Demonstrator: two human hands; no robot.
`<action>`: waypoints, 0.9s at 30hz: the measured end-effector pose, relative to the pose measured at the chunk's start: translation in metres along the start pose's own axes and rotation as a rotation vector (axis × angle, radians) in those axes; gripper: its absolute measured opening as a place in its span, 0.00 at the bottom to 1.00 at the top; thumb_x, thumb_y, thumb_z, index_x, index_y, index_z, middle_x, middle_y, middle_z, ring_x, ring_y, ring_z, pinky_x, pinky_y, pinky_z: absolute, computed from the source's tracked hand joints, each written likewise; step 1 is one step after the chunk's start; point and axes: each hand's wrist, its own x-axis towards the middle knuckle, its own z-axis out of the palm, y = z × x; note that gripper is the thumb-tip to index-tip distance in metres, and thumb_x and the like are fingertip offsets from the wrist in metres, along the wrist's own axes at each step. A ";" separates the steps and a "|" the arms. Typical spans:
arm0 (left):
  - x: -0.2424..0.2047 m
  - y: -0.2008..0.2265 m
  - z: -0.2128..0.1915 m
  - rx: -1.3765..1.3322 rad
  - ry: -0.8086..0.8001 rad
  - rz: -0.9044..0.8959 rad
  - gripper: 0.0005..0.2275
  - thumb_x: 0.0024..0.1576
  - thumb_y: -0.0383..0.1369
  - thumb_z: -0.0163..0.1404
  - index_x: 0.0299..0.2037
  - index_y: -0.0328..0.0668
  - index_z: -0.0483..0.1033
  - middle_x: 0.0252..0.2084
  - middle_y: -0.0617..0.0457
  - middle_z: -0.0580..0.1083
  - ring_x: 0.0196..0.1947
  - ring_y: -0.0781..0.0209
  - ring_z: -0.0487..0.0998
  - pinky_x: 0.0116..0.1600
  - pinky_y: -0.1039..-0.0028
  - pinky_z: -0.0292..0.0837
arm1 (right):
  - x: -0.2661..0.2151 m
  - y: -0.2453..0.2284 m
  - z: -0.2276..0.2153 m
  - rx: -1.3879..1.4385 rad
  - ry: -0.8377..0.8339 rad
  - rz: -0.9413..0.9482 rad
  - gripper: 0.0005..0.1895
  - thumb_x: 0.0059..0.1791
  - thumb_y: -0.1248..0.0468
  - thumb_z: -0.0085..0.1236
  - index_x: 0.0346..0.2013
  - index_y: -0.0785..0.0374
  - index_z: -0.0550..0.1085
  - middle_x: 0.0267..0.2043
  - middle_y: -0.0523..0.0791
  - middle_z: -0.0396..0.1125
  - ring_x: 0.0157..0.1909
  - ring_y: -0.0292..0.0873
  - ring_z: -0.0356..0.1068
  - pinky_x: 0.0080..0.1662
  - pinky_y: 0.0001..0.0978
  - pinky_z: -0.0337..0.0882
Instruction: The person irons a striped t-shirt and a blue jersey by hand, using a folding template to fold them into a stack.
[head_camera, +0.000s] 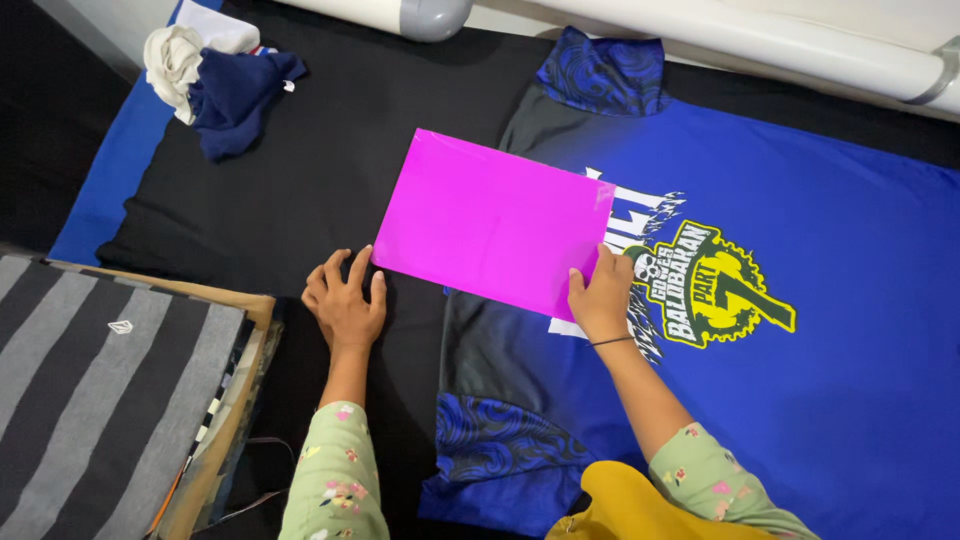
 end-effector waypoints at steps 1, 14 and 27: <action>0.001 0.001 0.001 -0.008 0.002 0.003 0.17 0.61 0.50 0.47 0.59 0.70 0.77 0.57 0.60 0.70 0.57 0.49 0.66 0.54 0.59 0.55 | 0.000 0.002 0.000 -0.009 0.034 -0.052 0.32 0.45 0.62 0.67 0.60 0.71 0.70 0.49 0.59 0.63 0.52 0.68 0.68 0.56 0.56 0.69; 0.000 0.008 -0.011 0.078 -0.088 0.122 0.22 0.64 0.43 0.43 0.70 0.68 0.68 0.65 0.61 0.69 0.60 0.54 0.67 0.57 0.59 0.57 | -0.120 0.040 -0.138 -0.150 -0.248 -0.391 0.19 0.52 0.53 0.53 0.58 0.40 0.75 0.59 0.42 0.67 0.62 0.49 0.66 0.56 0.46 0.67; -0.020 0.008 -0.030 -0.089 -0.391 0.072 0.26 0.63 0.39 0.41 0.75 0.65 0.62 0.75 0.58 0.62 0.71 0.46 0.60 0.68 0.38 0.49 | -0.212 0.257 -0.326 -0.151 -0.136 -0.033 0.29 0.45 0.49 0.62 0.61 0.46 0.75 0.63 0.47 0.69 0.66 0.50 0.68 0.66 0.44 0.64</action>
